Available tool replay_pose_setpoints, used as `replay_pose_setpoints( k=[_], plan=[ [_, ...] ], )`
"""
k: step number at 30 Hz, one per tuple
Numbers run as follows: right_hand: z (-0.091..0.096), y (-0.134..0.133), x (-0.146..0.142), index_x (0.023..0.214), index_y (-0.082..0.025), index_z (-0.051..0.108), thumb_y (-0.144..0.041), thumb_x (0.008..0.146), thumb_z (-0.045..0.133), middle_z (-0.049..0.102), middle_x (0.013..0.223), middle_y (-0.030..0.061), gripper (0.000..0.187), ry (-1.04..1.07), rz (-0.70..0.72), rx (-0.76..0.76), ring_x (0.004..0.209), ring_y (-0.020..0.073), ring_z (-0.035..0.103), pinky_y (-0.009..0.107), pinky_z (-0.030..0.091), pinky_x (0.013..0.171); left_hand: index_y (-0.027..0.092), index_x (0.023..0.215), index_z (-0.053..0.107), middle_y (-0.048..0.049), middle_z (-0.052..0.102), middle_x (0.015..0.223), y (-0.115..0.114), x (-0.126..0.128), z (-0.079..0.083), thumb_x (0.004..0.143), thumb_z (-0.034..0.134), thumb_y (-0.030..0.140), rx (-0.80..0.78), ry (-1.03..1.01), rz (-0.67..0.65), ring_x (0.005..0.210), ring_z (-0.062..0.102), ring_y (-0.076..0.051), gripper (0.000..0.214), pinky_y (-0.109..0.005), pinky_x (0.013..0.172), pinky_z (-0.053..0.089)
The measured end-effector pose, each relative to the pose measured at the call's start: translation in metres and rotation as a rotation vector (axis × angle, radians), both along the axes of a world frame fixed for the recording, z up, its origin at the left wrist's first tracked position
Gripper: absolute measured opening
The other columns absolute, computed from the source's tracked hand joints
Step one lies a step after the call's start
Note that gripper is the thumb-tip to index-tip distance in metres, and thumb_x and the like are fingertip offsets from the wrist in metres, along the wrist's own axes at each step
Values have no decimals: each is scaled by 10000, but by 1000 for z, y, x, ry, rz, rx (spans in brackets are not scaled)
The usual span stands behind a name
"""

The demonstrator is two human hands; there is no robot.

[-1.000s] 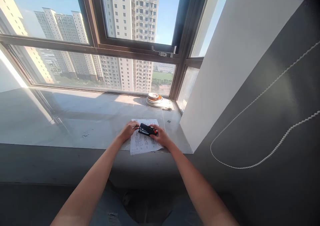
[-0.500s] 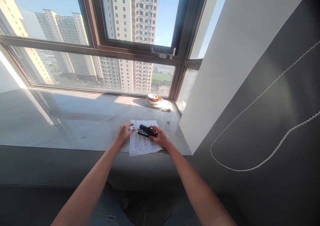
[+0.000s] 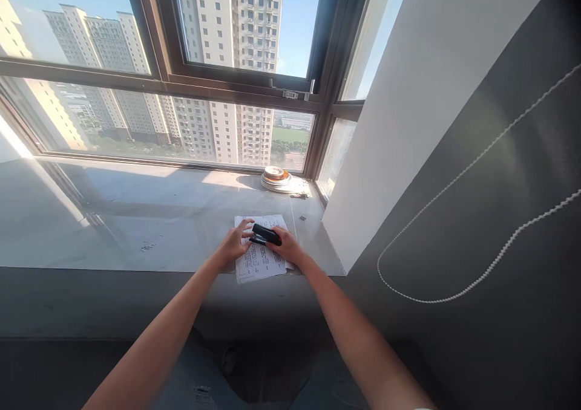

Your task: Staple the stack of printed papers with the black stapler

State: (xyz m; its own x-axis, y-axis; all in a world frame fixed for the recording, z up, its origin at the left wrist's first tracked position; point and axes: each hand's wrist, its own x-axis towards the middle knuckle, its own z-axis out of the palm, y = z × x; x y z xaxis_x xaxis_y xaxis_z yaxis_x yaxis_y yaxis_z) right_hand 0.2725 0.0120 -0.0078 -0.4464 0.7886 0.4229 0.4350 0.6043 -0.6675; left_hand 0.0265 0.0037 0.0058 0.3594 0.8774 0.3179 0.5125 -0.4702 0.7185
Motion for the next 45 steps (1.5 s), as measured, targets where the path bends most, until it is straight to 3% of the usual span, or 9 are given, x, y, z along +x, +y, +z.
replay_pose_setpoints(
  k=[7, 16, 19, 22, 27, 30, 33, 36, 45],
  plan=[
    [17, -23, 4, 1043, -218, 607, -325, 893, 698, 645, 1039, 41, 205, -198, -116, -21, 896, 200, 593, 277, 426, 720, 208, 1461, 536, -167, 476, 1586, 7, -66, -13, 1022, 414, 397, 34, 568, 425, 1511, 348, -399, 493, -711, 1211, 186],
    [19, -60, 69, 1023, -228, 675, -375, 855, 741, 706, 1014, 53, 233, -195, -345, -75, 906, 226, 648, 299, 467, 735, 219, 1444, 558, -150, 452, 1604, 2, -68, -17, 1022, 326, 411, 26, 644, 456, 1501, 352, -383, 518, -692, 1191, 241],
    [19, -46, 85, 1061, -219, 714, -573, 920, 619, 726, 1066, 86, 393, 30, -354, -118, 918, 233, 669, 305, 518, 722, 238, 1439, 569, -129, 452, 1607, 4, -72, -16, 1024, 317, 431, 11, 632, 449, 1505, 348, -379, 522, -675, 1200, 245],
    [25, -13, 96, 1091, -198, 724, -616, 1008, 364, 743, 1101, 115, 558, 272, -547, -92, 982, 250, 692, 343, 566, 782, 238, 1442, 569, -130, 451, 1608, 4, -73, -17, 1023, 327, 437, 14, 630, 448, 1502, 352, -379, 523, -675, 1203, 239],
    [22, 48, 94, 1396, -191, 627, -419, 989, 481, 562, 1521, 116, 488, -211, -499, -110, 1418, 263, 509, 423, 406, 1185, 224, 1425, 586, -140, 448, 1606, -3, -66, -13, 1027, 344, 397, 21, 623, 459, 1498, 359, -363, 498, -657, 1209, 258],
    [6, 66, 79, 1549, -139, 468, -375, 1023, 446, 346, 1671, 141, 576, -495, -410, -193, 1567, 258, 295, 432, 255, 1276, 191, 1429, 595, -169, 370, 1648, -5, -84, -6, 1018, 369, 359, 37, 664, 582, 1531, 282, -394, 498, -716, 1201, 211],
    [-10, 74, 55, 1565, -62, 423, -322, 1051, 395, 295, 1678, 203, 577, -571, -387, -171, 1594, 292, 213, 464, 191, 1295, 190, 1490, 547, -178, 342, 1661, -7, -135, -2, 1001, 388, 364, 19, 741, 685, 1554, 194, -439, 543, -813, 1161, 103],
    [-16, 82, 17, 1570, -88, 416, -291, 1054, 399, 291, 1678, 208, 555, -617, -357, -103, 1589, 322, 220, 516, 210, 1283, 200, 1517, 519, -184, 379, 1642, -9, -188, -5, 1010, 349, 445, -109, 683, 673, 1535, 262, -428, 588, -763, 1162, 225],
    [-7, 107, -172, 1581, -69, 344, -328, 1082, 339, 241, 1690, 232, 562, -565, -193, -25, 1596, 311, 179, 529, 185, 1280, 155, 1380, 574, -181, 609, 1425, -5, -221, -10, 953, 332, 313, 6, 296, 820, 1338, 552, -365, 515, -521, 1120, 448]
  ],
)
